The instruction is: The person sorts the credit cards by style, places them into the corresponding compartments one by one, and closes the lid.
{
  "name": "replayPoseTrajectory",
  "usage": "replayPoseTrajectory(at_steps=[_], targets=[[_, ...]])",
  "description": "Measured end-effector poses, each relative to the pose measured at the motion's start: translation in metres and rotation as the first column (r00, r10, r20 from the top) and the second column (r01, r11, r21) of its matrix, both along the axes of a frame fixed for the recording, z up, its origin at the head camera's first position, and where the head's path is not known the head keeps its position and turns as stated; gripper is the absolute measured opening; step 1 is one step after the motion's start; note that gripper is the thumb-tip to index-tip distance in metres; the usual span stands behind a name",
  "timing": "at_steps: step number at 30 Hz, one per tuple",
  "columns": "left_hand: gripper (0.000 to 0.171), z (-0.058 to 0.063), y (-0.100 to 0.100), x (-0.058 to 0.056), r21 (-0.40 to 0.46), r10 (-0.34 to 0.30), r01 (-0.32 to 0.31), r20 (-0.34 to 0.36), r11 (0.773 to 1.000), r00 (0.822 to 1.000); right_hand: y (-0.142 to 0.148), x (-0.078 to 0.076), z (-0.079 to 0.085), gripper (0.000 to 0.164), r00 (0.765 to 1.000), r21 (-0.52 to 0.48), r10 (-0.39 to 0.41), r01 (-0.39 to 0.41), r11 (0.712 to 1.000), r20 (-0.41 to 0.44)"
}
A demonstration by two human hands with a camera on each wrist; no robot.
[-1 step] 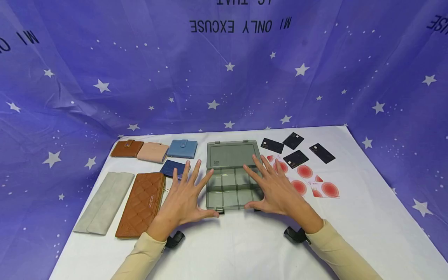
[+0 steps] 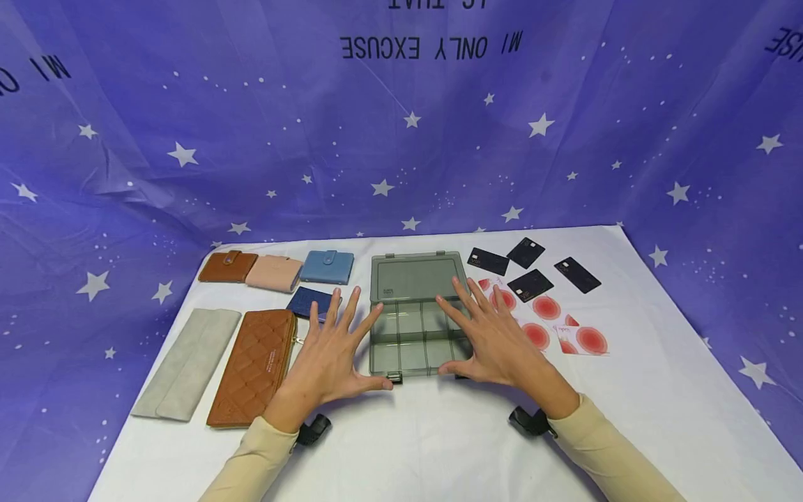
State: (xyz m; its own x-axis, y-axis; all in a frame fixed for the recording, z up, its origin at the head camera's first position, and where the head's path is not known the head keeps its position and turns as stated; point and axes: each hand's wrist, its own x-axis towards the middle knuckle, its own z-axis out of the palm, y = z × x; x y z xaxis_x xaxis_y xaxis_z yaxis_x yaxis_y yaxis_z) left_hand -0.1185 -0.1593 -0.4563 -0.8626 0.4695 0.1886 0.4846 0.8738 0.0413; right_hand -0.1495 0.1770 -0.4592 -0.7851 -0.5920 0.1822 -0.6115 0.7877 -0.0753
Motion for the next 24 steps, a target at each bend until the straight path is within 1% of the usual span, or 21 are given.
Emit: replayPoseTrajectory(at_steps=[6, 11, 16, 20, 24], targets=[[0.129, 0.002, -0.001, -0.001, 0.002, 0.002, -0.002, -0.008, 1.000, 1.000, 0.003, -0.003, 0.000, 0.118, 0.999, 0.003, 0.004, -0.004, 1.000, -0.034], [0.127, 0.003, -0.002, -0.001, 0.011, 0.000, 0.000, 0.000, 1.000, 1.000, 0.009, -0.008, 0.002, 0.116, 0.999, -0.043, 0.016, -0.017, 0.999, -0.035], [0.128, 0.008, -0.003, -0.002, 0.030, -0.013, 0.013, 0.013, 0.999, 1.000, 0.020, -0.013, 0.006, 0.110, 0.999, -0.082, 0.019, -0.022, 0.996, -0.036], [0.125, 0.012, -0.004, -0.002, 0.065, -0.039, 0.037, 0.031, 0.997, 0.999, 0.035, -0.018, 0.012, 0.103, 0.999, -0.122, 0.009, -0.013, 0.992, -0.036], [0.118, 0.013, -0.006, 0.001, 0.119, -0.084, 0.080, 0.028, 0.990, 0.996, 0.058, -0.024, 0.018, 0.098, 0.998, -0.152, -0.049, 0.041, 0.988, -0.050]])
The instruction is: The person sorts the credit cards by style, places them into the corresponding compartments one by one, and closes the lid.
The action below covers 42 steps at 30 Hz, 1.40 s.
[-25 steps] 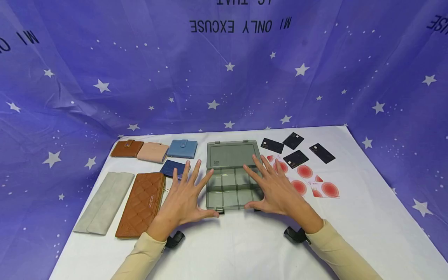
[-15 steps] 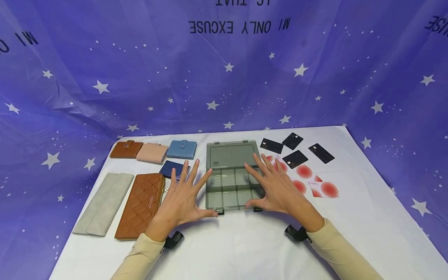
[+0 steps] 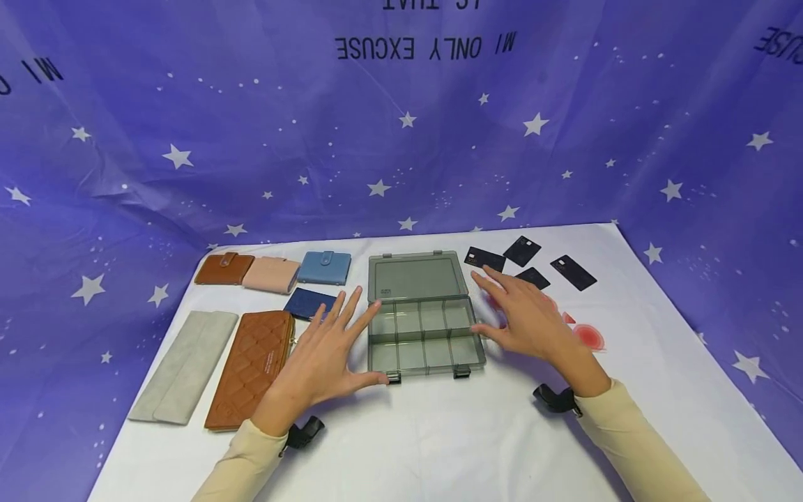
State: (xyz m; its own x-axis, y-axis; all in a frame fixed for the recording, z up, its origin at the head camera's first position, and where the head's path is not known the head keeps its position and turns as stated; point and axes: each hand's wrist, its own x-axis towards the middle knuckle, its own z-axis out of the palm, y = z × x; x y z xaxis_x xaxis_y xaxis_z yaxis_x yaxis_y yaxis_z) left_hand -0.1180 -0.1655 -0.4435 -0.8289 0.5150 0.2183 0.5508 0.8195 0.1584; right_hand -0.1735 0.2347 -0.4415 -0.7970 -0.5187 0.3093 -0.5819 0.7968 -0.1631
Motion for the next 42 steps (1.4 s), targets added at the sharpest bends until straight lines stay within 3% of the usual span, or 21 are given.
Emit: replayPoseTrajectory(at_steps=[5, 11, 20, 27, 34, 42], targets=[[0.108, -0.005, -0.004, 0.004, 0.109, -0.055, 0.054, 0.000, 0.993, 0.999, 0.040, -0.005, 0.001, 0.088, 0.995, -0.034, -0.095, 0.096, 0.995, 0.011], [0.098, -0.011, -0.002, 0.007, 0.223, -0.109, 0.099, 0.035, 0.970, 0.993, 0.099, 0.007, -0.005, 0.075, 0.979, -0.066, -0.156, 0.165, 0.984, 0.131], [0.084, -0.014, -0.003, 0.008, 0.237, -0.111, 0.081, 0.118, 0.968, 0.987, 0.168, 0.034, -0.036, 0.062, 0.976, -0.119, -0.155, 0.174, 0.978, 0.153], [0.079, -0.015, -0.011, 0.004, 0.242, -0.139, 0.100, 0.147, 0.965, 0.979, 0.187, 0.046, -0.041, 0.065, 0.967, -0.160, -0.147, 0.182, 0.970, 0.208], [0.079, -0.018, -0.017, 0.001, 0.237, -0.163, 0.118, 0.180, 0.964, 0.970, 0.194, 0.045, -0.044, 0.076, 0.979, -0.153, -0.107, 0.134, 0.979, 0.175], [0.075, -0.020, -0.019, -0.001, 0.238, -0.156, 0.108, 0.192, 0.965, 0.969, 0.195, 0.047, -0.043, 0.059, 0.982, -0.085, -0.132, 0.144, 0.986, 0.133]])
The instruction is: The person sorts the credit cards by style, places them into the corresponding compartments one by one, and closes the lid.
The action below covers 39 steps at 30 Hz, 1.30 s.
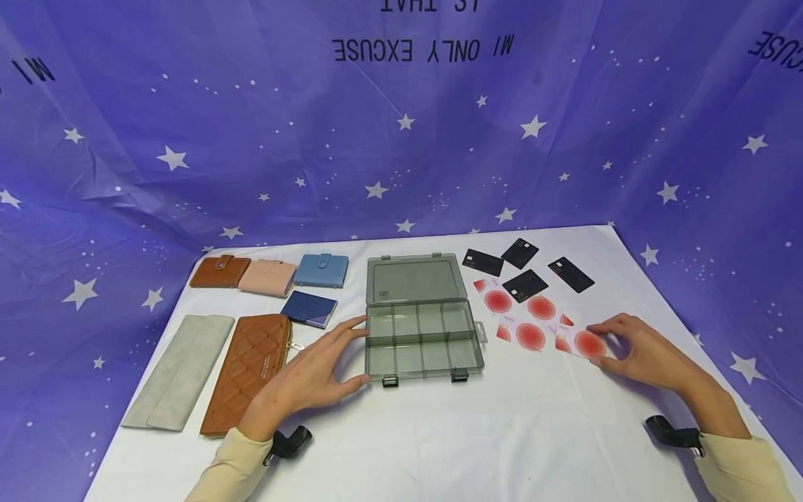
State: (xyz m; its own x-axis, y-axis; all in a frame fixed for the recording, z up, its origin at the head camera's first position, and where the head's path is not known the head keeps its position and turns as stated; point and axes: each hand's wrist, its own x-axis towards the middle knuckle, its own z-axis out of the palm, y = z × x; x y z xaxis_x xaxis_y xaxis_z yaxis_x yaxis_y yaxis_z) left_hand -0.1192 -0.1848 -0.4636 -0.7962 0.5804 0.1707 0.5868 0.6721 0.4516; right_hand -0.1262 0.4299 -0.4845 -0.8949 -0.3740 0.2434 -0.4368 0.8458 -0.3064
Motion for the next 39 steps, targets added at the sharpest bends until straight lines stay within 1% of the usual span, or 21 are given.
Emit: replayPoseTrajectory(at_steps=[3, 6, 11, 14, 18, 20, 24, 30, 35, 39], targets=[[0.074, 0.000, -0.001, -0.001, 0.003, -0.004, 0.004, 0.002, 1.000, 1.000, -0.003, 0.001, 0.002, 0.055, 1.000, 0.029, -0.025, 0.025, 0.999, -0.016], [0.073, 0.001, -0.002, -0.002, 0.010, -0.008, 0.008, 0.005, 1.000, 1.000, -0.007, 0.001, 0.005, 0.056, 0.999, 0.046, -0.041, 0.042, 0.998, -0.024], [0.072, 0.001, -0.003, -0.003, 0.017, -0.004, 0.004, 0.007, 1.000, 1.000, -0.026, -0.006, 0.021, 0.056, 0.998, 0.064, -0.007, 0.011, 0.998, -0.062], [0.072, -0.001, -0.003, -0.004, 0.012, 0.001, -0.001, -0.004, 1.000, 1.000, -0.047, -0.014, 0.034, 0.054, 0.997, 0.062, 0.015, -0.010, 0.998, -0.076], [0.073, -0.002, -0.003, -0.004, 0.002, 0.004, -0.004, -0.014, 1.000, 1.000, -0.081, -0.026, 0.049, 0.049, 0.998, 0.049, 0.026, -0.023, 0.999, -0.054], [0.074, -0.003, -0.002, -0.004, -0.005, 0.007, -0.007, -0.012, 1.000, 1.000, -0.097, -0.033, 0.054, 0.047, 0.998, 0.043, 0.043, -0.041, 0.998, -0.045], [0.074, -0.003, 0.000, -0.004, -0.014, 0.004, -0.004, -0.021, 1.000, 1.000, -0.127, -0.046, 0.061, 0.046, 0.992, 0.050, 0.101, -0.098, 0.994, -0.072], [0.074, -0.004, 0.000, -0.004, -0.012, -0.007, 0.006, -0.037, 1.000, 0.999, -0.170, -0.059, 0.068, 0.047, 0.977, 0.051, 0.191, -0.187, 0.981, -0.094], [0.073, -0.005, 0.001, -0.005, -0.010, -0.010, 0.009, -0.059, 1.000, 0.998, -0.203, -0.064, 0.072, 0.046, 0.964, 0.080, 0.243, -0.236, 0.969, -0.103], [0.074, -0.005, 0.000, -0.005, -0.018, 0.001, -0.002, -0.069, 1.000, 0.998, -0.229, -0.065, 0.069, 0.046, 0.953, 0.110, 0.276, -0.264, 0.958, -0.124]])
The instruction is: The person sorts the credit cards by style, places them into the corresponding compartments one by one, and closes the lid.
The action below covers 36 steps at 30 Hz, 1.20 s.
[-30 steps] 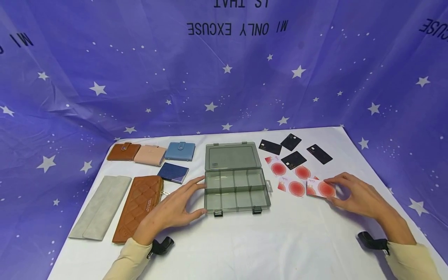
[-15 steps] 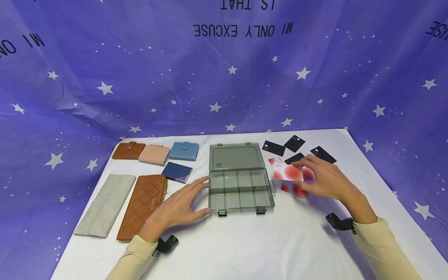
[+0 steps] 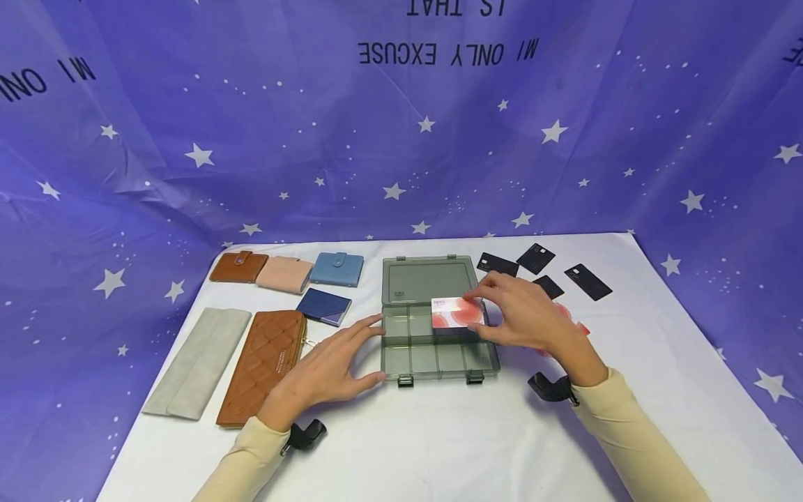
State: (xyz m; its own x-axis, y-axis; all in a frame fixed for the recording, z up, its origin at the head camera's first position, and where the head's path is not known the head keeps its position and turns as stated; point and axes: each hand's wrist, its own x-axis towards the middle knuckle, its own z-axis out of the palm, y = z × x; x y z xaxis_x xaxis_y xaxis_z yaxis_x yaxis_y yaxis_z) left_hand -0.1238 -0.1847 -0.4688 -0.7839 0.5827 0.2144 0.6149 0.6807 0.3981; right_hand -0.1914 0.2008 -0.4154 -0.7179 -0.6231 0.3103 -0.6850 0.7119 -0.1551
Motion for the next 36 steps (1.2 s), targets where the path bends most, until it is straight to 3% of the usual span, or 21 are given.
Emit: replayPoseTrajectory(at_steps=[15, 20, 30, 36], targets=[[0.073, 0.000, 0.000, -0.002, 0.023, -0.015, 0.015, -0.022, 1.000, 1.000, -0.064, 0.003, -0.021, 0.047, 0.998, 0.008, 0.015, -0.015, 1.000, -0.053], [0.073, -0.001, 0.001, -0.002, 0.020, -0.013, 0.013, 0.011, 1.000, 1.000, -0.073, 0.004, -0.029, 0.043, 0.994, -0.014, 0.041, -0.043, 0.999, -0.099], [0.073, -0.001, 0.001, -0.001, 0.019, -0.014, 0.014, -0.004, 1.000, 1.000, -0.082, 0.003, -0.037, 0.042, 0.994, -0.027, 0.096, -0.097, 0.995, -0.053], [0.071, 0.000, 0.002, -0.001, 0.001, 0.003, -0.003, 0.026, 1.000, 1.000, -0.084, 0.004, -0.041, 0.045, 0.993, 0.011, 0.115, -0.115, 0.993, -0.038]])
